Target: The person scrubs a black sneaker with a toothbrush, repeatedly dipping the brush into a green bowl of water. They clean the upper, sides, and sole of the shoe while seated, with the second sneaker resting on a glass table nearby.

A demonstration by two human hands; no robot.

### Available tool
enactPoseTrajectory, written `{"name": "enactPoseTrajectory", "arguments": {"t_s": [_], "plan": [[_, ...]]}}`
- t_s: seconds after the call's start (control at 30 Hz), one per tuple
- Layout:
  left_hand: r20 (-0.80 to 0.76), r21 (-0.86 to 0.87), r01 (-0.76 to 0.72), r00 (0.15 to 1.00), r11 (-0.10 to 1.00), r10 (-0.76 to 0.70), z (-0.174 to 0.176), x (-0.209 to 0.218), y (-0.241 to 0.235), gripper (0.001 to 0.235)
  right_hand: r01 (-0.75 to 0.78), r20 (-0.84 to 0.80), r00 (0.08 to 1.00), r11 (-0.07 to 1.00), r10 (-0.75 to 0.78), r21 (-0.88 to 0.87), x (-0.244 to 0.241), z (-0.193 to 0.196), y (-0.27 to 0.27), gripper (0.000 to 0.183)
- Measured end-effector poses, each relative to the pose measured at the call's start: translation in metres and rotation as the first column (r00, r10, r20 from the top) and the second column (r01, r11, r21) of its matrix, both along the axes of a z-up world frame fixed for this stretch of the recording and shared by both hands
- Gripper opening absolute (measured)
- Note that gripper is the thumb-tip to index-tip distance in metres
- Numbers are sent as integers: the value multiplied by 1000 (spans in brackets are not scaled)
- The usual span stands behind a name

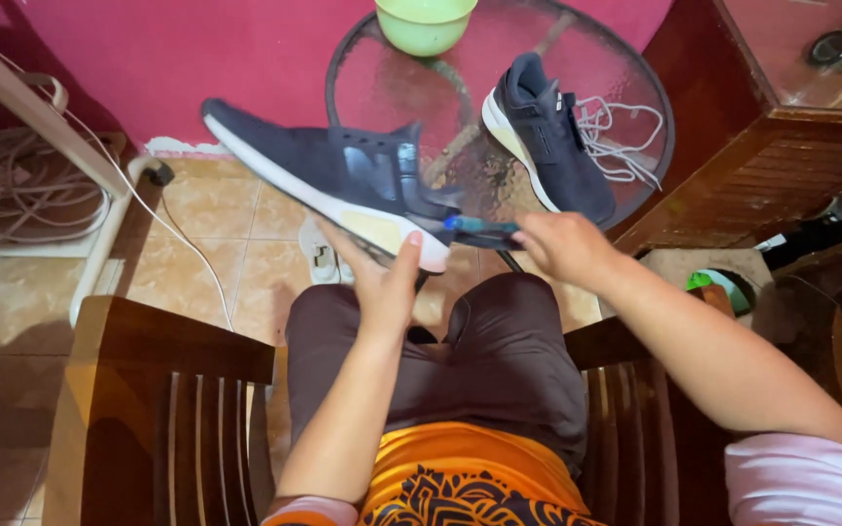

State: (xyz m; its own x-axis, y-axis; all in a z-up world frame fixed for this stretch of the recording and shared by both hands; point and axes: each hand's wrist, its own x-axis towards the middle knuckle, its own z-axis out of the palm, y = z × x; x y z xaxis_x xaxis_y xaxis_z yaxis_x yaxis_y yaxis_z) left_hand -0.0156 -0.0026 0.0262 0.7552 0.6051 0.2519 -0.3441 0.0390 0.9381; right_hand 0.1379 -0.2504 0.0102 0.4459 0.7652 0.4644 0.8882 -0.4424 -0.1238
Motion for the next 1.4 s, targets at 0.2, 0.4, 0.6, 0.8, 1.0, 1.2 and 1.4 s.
{"name": "enactPoseTrajectory", "arguments": {"t_s": [0.2,0.4,0.6,0.8,1.0,1.2,1.4], "plan": [[95,-95,-43,994,995,52,-46,27,12,120,154,-214,971,964,-106,217,3,10,-4,20],[110,-67,-15,994,998,22,-27,17,3,123,128,-172,979,987,-109,99,14,-5,-3,17],[245,-407,172,967,897,-74,30,2,-10,108,-21,88,996,991,9,129,-19,0,14,16],[255,-746,254,963,616,-90,-39,36,19,70,119,-94,990,985,-108,121,15,-6,-8,23],[355,-809,422,906,410,-232,5,21,10,64,-124,107,989,960,100,249,-33,-9,21,24],[345,-864,414,901,286,-262,59,-13,2,61,112,-31,994,966,-108,231,24,5,-24,23],[354,-834,499,813,238,-462,5,10,3,56,-169,115,983,952,144,255,-15,-17,1,28]]}}
